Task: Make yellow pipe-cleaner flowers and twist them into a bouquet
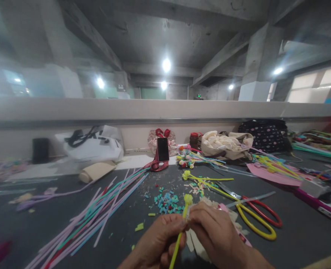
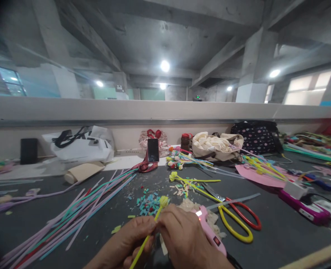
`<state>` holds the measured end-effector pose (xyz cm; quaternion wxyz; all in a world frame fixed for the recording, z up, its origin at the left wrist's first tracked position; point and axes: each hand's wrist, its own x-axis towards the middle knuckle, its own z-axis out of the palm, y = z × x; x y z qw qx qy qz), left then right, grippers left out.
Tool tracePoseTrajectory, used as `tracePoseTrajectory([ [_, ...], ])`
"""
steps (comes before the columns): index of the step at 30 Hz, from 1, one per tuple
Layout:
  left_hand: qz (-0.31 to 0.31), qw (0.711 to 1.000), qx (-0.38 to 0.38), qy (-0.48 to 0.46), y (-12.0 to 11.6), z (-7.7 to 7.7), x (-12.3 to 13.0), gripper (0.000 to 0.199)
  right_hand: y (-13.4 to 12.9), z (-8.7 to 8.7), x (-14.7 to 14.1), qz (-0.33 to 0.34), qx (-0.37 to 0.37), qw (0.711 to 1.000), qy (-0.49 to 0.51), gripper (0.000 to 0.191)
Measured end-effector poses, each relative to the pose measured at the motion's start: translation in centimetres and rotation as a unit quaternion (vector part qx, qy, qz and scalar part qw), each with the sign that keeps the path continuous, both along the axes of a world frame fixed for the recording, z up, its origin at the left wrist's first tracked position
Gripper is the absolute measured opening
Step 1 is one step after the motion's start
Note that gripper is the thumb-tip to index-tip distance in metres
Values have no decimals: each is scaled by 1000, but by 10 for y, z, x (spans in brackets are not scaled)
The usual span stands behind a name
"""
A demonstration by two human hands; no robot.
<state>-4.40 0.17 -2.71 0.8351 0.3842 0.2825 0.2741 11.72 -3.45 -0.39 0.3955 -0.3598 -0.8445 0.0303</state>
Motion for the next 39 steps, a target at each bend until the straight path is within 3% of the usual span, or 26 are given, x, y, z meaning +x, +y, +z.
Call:
tracePoseTrajectory([
  [4, 7, 1000, 16, 7, -2, 5, -1, 29, -3, 6, 1, -26, -139, 985, 103, 12],
  [9, 10, 999, 37, 37, -3, 7, -1, 30, -2, 4, -4, -18, -312, 924, 218, 18],
  [17, 0, 999, 45, 28, -3, 5, 1, 36, -3, 10, -11, -3, -386, 881, 274, 11],
  [23, -32, 999, 32, 30, -3, 3, 0, 35, -2, 12, -8, 92, -437, 838, 315, 12],
  [26, -25, 999, 31, 31, -5, 4, 0, 33, 0, 9, -7, 109, -460, 813, 339, 17],
  [28, 1, 999, 31, 18, -6, 5, 0, 30, 2, 7, -6, 95, -451, 819, 341, 19],
  [32, 8, 999, 32, 0, -4, 5, 1, 33, 4, 6, -2, 29, -340, 889, 305, 16],
  [36, -1, 1000, 25, 1, -2, 1, 0, 33, -1, 9, 0, 14, -198, 962, 186, 8],
  [39, 5, 1000, 18, 0, -6, 1, 1, 30, -7, 13, 0, 5, -145, 984, 107, 12],
])
